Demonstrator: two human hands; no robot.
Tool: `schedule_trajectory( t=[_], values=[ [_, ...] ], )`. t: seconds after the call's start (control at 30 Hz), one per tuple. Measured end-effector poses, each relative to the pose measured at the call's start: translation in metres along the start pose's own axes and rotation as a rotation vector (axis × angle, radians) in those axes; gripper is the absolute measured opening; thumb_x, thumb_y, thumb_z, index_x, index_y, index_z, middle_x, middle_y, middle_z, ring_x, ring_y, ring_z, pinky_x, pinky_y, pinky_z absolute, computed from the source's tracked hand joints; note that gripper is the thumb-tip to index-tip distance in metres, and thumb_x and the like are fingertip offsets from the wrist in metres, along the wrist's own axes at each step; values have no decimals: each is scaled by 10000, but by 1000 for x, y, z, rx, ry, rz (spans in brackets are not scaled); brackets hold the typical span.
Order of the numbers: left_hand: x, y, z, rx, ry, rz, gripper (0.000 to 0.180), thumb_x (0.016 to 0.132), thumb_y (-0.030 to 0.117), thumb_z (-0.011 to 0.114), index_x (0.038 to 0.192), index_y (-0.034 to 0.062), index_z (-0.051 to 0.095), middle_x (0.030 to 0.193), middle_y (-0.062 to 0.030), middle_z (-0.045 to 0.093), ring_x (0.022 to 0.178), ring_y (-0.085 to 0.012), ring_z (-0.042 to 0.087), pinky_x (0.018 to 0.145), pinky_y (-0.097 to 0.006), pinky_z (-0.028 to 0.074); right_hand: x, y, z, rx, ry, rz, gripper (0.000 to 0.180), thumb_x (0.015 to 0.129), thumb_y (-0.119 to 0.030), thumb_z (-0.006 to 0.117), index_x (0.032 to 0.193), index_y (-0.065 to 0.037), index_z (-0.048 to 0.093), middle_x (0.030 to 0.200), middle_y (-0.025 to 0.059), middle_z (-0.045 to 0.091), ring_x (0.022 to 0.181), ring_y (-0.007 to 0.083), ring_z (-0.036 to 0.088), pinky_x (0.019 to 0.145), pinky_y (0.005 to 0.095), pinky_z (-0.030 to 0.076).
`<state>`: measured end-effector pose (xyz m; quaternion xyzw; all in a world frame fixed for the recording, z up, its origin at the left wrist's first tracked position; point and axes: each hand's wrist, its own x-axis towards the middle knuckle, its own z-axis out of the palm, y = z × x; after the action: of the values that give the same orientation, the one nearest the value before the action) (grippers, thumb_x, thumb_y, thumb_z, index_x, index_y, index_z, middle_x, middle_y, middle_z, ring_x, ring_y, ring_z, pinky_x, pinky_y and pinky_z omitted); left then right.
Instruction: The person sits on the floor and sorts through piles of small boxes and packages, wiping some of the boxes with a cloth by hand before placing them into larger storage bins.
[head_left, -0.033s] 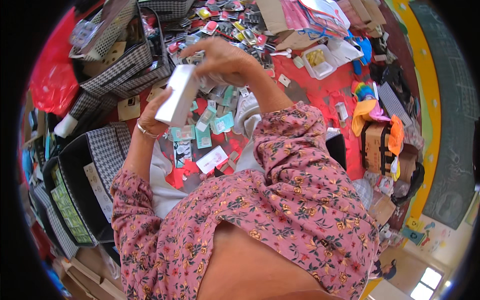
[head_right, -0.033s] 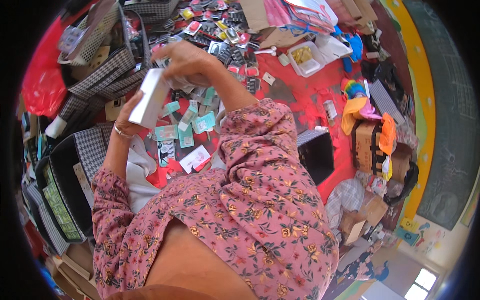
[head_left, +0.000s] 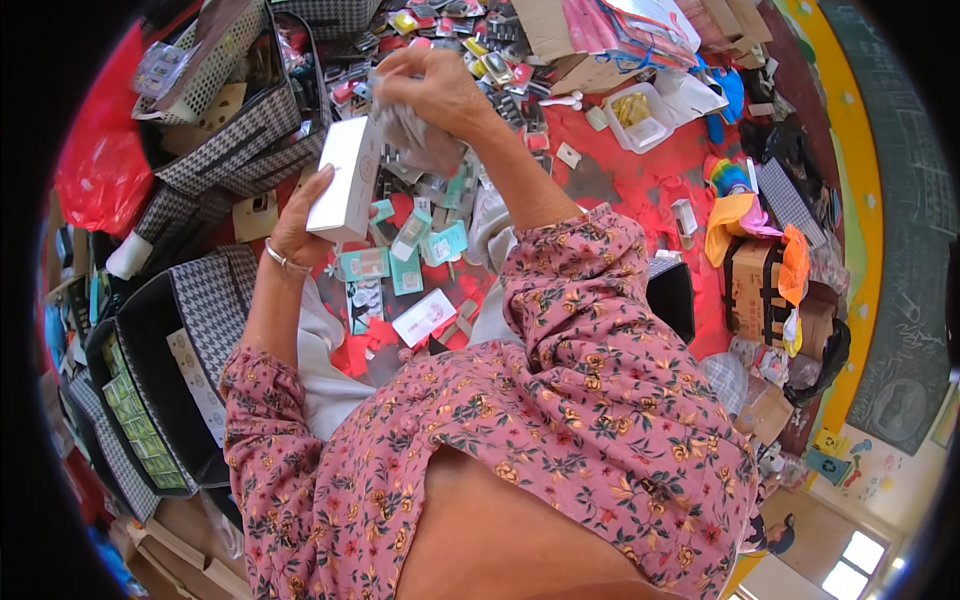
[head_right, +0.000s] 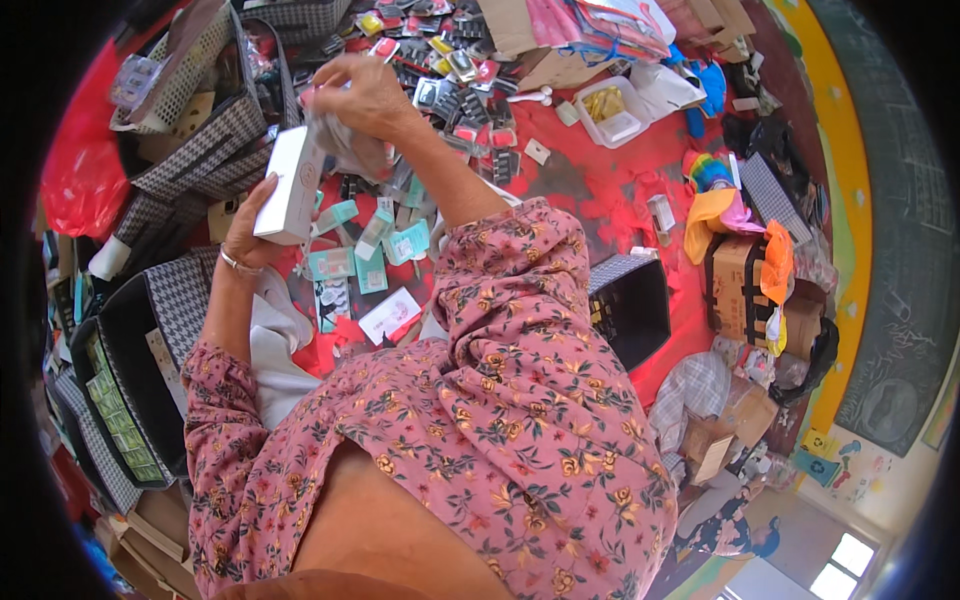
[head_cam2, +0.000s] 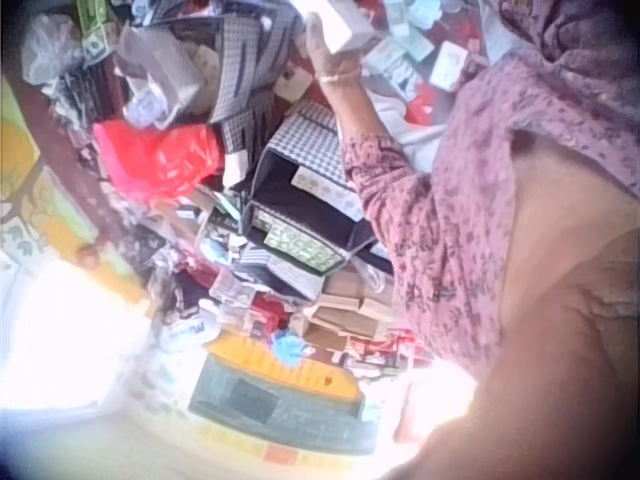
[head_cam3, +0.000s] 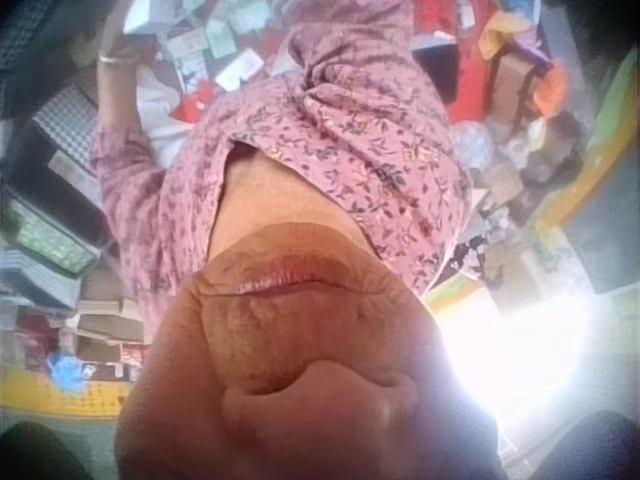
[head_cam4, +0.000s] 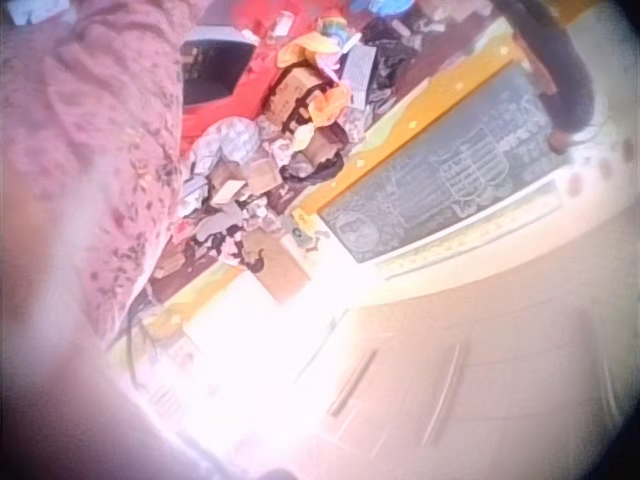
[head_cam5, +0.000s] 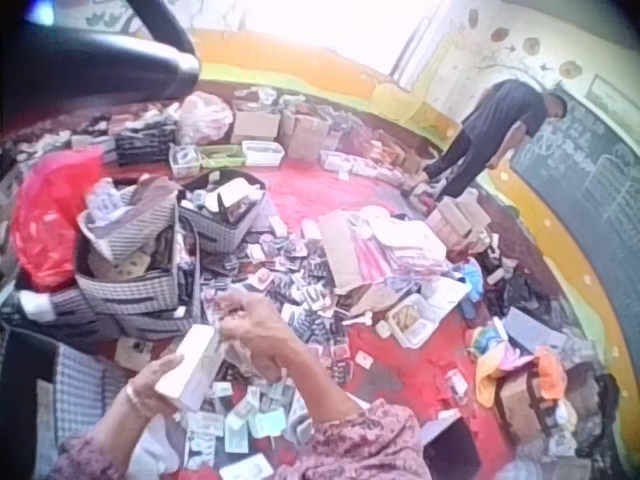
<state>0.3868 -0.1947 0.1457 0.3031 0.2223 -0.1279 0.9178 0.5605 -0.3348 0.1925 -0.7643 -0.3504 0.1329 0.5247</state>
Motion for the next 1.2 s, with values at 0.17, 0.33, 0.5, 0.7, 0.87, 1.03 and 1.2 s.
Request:
schedule_trajectory(
  t=[0.17, 0.33, 0.5, 0.7, 0.87, 1.03, 1.2],
  values=[
    [15, -22, -18, 63, 7, 49, 510, 811, 341, 578, 1213, 89, 390, 1100, -52, 537, 971, -204, 555, 839, -376, 461, -30, -19, 67, -110, 148, -416, 196, 703, -243, 632, 708, -48, 618, 704, 76, 587, 678, 213, 582, 605, 299, 466],
    [-6, -19, -8, 215, -161, 6, 666, 758, 239, 614, 1309, 65, 284, 1132, -63, 505, 1003, -179, 529, 840, -311, 439, -22, -11, 76, -597, -68, -666, 157, 730, -243, 581, 637, -117, 571, 694, 53, 560, 662, 206, 576, 533, 336, 468],
    [-23, -13, 18, 459, -143, 161, 763, 727, 183, 616, 1341, 12, 197, 1125, -69, 483, 954, -115, 505, 775, -230, 427, 21, 60, 12, -1133, 360, -432, 90, 661, -146, 559, 611, -83, 518, 559, 79, 508, 522, 236, 543, 459, 373, 422],
    [-9, -3, 0, 181, 31, 238, 757, 751, 76, 625, 1347, 47, 159, 1147, -95, 481, 1004, -161, 524, 840, -279, 451, 28, 31, 8, -7, 492, 25, 250, 753, -233, 640, 724, 14, 617, 646, 83, 608, 576, 139, 529, 579, 289, 433],
    [6, -12, 5, 50, 43, 308, 553, 861, 316, 516, 1301, 92, 268, 1129, -57, 504, 976, -159, 548, 808, -310, 479, 8, -10, 74, -264, 130, -342, 217, 752, -250, 632, 743, -37, 592, 750, 87, 566, 694, 244, 546, 635, 336, 434],
    [2, -12, 5, -142, 118, 279, 501, 851, 570, 332, 1140, 181, 458, 1018, -15, 578, 906, -161, 583, 755, -322, 496, -9, -26, 97, -365, -26, -437, 170, 715, -228, 637, 742, -66, 593, 774, 111, 532, 758, 291, 516, 669, 384, 412],
    [19, -11, -7, -336, 56, 259, 560, 801, 644, 362, 949, 135, 545, 933, -25, 598, 839, -150, 585, 708, -305, 489, -27, -49, 96, -312, -129, -458, 160, 703, -186, 638, 720, -37, 583, 707, 113, 545, 673, 284, 538, 611, 374, 416]
  ],
)
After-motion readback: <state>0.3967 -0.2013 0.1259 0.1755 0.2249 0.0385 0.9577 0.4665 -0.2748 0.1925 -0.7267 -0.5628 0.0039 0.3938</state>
